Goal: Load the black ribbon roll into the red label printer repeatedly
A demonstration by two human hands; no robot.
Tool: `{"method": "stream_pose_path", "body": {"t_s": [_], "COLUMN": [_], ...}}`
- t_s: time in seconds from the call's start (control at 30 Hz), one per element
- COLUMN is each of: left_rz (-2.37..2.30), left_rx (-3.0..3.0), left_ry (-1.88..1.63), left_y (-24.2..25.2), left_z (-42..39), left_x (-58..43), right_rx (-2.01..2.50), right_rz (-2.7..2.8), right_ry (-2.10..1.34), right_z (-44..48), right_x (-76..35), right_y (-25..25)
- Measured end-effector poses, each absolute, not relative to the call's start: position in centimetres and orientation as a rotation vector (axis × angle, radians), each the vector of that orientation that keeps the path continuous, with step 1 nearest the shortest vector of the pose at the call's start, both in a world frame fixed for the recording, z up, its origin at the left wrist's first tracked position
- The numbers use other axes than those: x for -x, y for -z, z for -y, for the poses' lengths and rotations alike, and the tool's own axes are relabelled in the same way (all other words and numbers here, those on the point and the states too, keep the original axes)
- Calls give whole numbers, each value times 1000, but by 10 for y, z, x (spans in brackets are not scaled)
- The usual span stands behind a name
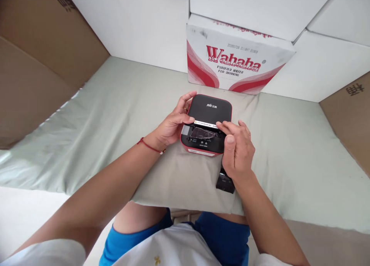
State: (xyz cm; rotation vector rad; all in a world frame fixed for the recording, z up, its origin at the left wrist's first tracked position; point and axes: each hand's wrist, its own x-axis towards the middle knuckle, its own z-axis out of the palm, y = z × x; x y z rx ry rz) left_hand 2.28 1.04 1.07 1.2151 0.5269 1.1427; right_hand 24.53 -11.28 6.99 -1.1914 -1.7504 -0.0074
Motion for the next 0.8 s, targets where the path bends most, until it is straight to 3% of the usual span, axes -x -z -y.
{"method": "stream_pose_path", "body": {"t_s": [0.43, 0.8], "left_rz": [-509, -410], "left_rx": [-1334, -1342], "left_ry": [-1146, -1040], "left_y": [-10, -16], "left_z": [3, -5], "left_x": [-21, -4], "right_rx": [1126, 1043], "right_rz": [1858, 1876], "right_ry": [27, 249], "right_z": [124, 138], "right_x": [-245, -235], "right_y": [-63, -62]}}
